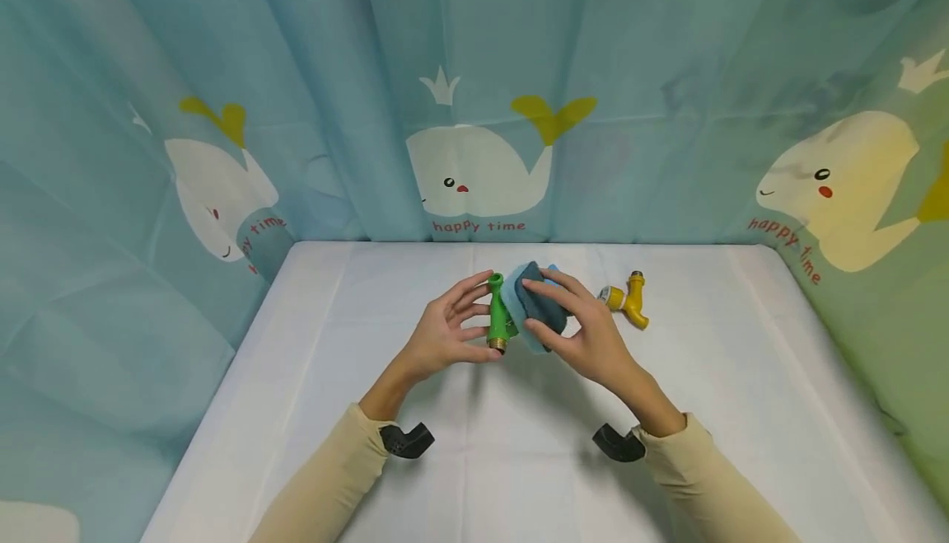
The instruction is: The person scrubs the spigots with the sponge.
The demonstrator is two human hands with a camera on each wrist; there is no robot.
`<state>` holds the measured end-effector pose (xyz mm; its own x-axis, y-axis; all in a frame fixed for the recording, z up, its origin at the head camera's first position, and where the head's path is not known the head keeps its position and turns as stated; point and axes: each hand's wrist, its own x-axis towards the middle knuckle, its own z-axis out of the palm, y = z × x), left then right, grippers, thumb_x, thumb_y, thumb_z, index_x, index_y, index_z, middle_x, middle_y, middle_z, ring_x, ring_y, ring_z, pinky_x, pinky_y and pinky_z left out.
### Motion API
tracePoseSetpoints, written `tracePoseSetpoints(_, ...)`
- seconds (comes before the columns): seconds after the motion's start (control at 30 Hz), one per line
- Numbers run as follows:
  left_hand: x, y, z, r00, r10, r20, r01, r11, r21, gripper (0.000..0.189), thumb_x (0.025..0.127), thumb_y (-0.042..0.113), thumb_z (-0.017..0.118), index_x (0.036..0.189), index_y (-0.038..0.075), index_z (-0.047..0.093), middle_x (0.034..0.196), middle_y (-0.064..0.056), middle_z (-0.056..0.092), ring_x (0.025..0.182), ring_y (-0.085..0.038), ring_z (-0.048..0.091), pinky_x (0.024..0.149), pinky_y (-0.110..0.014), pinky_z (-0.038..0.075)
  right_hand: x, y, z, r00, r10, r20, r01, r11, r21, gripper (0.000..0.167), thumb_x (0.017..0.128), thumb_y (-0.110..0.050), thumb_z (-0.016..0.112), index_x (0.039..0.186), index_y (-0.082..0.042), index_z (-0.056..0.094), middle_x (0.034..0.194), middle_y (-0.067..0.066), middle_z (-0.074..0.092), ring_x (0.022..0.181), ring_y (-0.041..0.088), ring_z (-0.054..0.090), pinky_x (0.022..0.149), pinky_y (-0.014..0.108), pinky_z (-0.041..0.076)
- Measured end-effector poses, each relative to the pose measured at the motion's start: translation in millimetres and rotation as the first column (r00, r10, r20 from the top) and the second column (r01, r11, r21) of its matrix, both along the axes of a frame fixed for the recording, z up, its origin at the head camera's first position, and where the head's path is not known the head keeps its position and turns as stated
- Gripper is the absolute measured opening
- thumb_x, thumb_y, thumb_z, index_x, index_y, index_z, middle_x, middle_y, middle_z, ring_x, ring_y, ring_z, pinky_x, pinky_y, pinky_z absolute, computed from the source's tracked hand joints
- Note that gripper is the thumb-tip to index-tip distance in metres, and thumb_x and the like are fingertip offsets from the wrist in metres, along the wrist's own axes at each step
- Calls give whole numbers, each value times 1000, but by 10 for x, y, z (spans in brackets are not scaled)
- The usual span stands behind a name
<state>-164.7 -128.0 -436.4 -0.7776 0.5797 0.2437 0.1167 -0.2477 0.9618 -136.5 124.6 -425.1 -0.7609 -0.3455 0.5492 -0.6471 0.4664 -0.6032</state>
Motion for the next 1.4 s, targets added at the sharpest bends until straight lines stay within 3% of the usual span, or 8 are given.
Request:
tracePoseSetpoints(0.13,14,-16,-4,1000,-29,5,29,998,58,107,74,11,94,161,7,32,159,-19,40,126,-24,57,98,-44,55,39,-69,42,998,60,-30,-61,998,-30,56,86,-10,84,139,-15,66,150,14,52,131,35,56,96,53,55)
tracePoseSetpoints(0.3,48,-49,-4,997,-71,43,66,992,106,109,75,9,93,161,2,27,160,-22,37,127,-24,57,97,-42,56,-20,-84,25,995,-30,-91,27,999,-32,56,82,-8,85,135,-15,69,147,16,55,129,38,56,92,59,55)
tracePoseSetpoints(0.5,127,-144,-64,995,-13,100,-5,984,177,114,73,5,93,163,3,23,163,-24,30,128,-24,55,93,-37,57,50,-198,-115,998,22,-52,-24,999,-39,54,85,-10,84,136,-13,68,146,18,55,123,39,61,90,56,57)
tracePoseSetpoints(0.6,141,-169,-98,990,11,138,-38,980,194,111,73,5,93,162,7,28,164,-25,28,130,-23,56,92,-36,58,67,-182,-167,999,-34,-28,34,999,3,52,85,-10,84,135,-15,69,145,18,56,126,41,59,89,57,57)
tracePoseSetpoints(0.9,75,-68,-46,990,-4,143,-28,975,222,115,72,14,96,163,9,27,164,-22,30,131,-26,55,88,-31,58,103,-164,-122,995,-71,-70,70,997,-9,55,85,-12,84,137,-15,67,146,19,55,133,42,53,90,58,56)
tracePoseSetpoints(1.1,84,-81,-32,986,8,167,-37,985,168,112,72,7,95,162,9,29,163,-20,33,122,-21,58,90,-32,58,110,-178,-103,993,-45,-108,42,999,-32,56,82,-9,86,135,-13,69,144,19,56,126,40,58,88,57,57)
tracePoseSetpoints(1.23,88,-93,-9,987,6,161,-30,989,146,112,70,9,96,162,8,31,162,-22,33,121,-22,56,92,-33,58,55,-115,-65,993,-40,-109,47,997,61,54,85,-13,85,136,-15,68,145,20,54,122,39,60,88,56,57)
tracePoseSetpoints(1.4,76,-82,17,990,-12,143,2,997,74,109,73,9,94,162,10,30,155,-24,42,128,-26,54,99,-38,55,-55,9,119,996,-29,-81,35,996,82,56,84,-13,86,137,-17,68,148,17,53,129,38,57,89,55,57)
